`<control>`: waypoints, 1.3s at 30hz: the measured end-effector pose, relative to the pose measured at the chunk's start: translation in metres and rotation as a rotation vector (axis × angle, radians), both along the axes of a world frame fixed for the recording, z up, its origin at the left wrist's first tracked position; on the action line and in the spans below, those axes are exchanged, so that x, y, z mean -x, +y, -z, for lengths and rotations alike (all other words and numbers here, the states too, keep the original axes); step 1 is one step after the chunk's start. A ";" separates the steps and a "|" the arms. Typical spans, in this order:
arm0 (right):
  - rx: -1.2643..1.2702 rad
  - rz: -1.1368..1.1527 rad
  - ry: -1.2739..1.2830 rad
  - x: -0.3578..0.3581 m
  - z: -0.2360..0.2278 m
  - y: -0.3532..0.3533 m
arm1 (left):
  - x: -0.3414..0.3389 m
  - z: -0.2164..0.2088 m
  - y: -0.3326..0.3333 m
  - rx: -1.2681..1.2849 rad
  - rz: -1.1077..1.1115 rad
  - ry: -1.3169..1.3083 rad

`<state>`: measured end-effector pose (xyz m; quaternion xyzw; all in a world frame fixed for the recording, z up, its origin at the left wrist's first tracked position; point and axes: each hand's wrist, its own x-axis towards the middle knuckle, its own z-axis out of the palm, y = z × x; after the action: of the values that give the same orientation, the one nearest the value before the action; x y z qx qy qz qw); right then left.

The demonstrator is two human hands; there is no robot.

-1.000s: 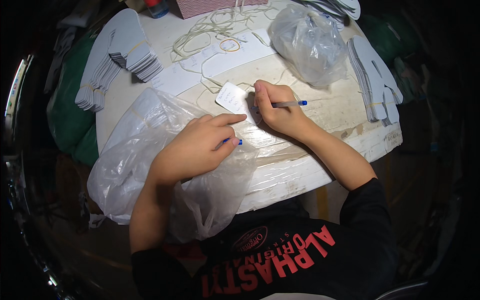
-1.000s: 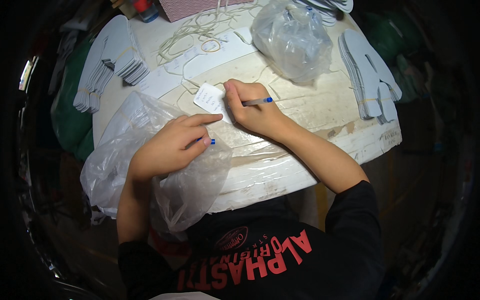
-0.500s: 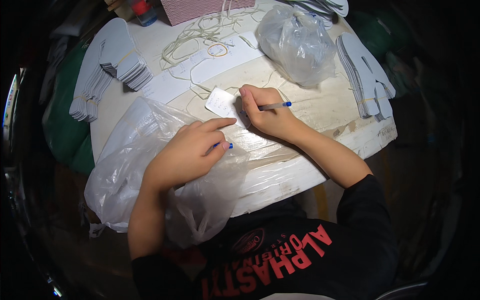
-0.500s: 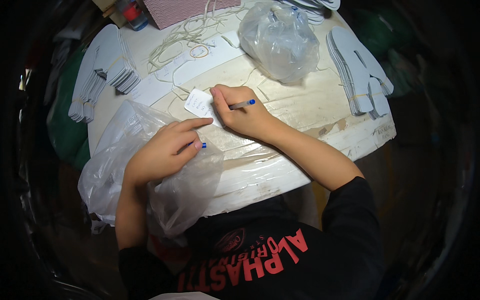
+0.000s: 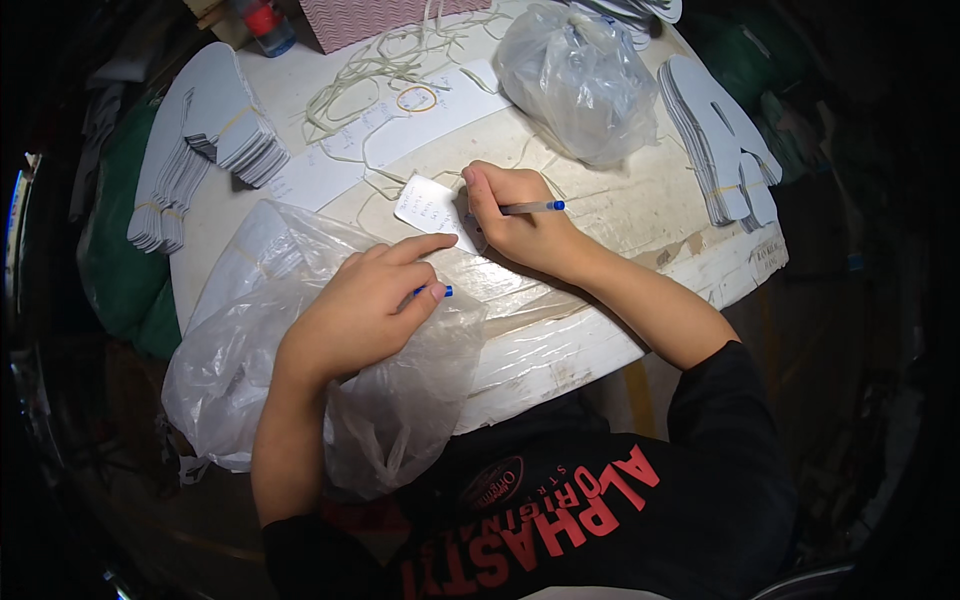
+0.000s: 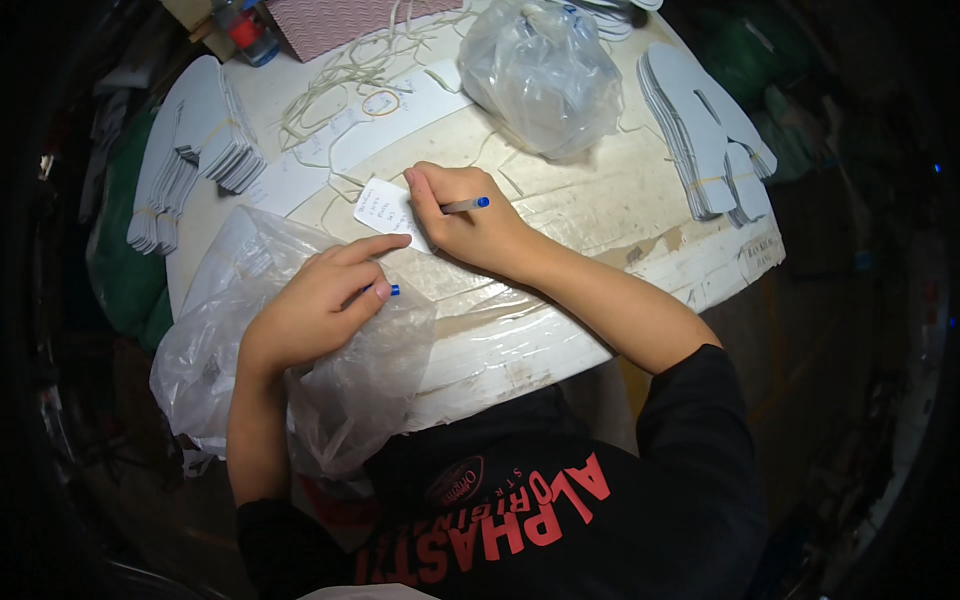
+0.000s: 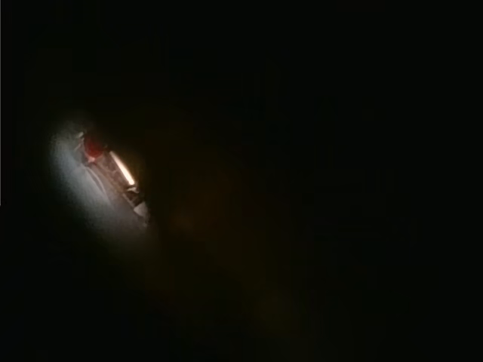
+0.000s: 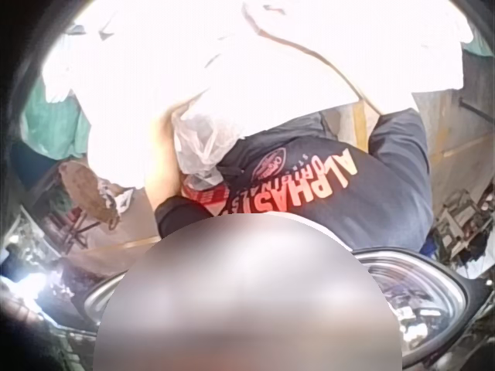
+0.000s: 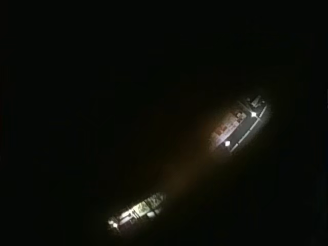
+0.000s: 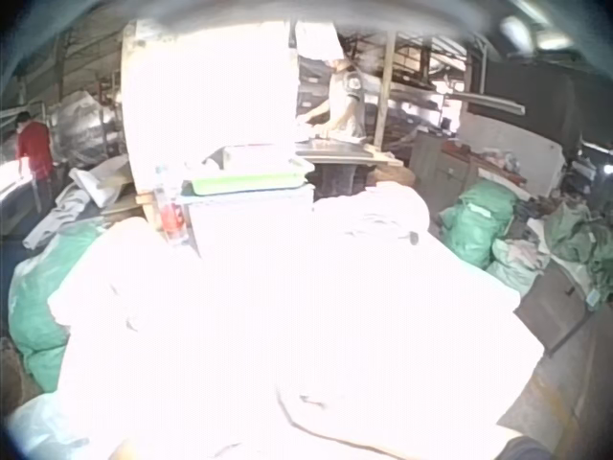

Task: The person writes on a small paper tag with a pen, then places stacks of white shoe insoles into clear plastic bags. They seal the bags and set them aside. The person repeats this process with additional insoles and tags, organizing the packed items on the table.

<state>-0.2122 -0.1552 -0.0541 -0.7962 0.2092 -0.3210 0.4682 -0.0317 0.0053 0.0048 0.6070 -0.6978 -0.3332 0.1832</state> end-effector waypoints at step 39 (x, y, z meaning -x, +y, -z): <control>-0.335 -0.395 -0.074 0.027 -0.029 0.000 | 0.001 0.001 -0.007 0.142 -0.405 0.307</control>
<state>-0.2389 -0.1556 -0.0255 -0.7206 0.0825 -0.2132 0.6546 -0.0330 -0.0016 0.0037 0.6623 -0.5477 -0.3282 0.3921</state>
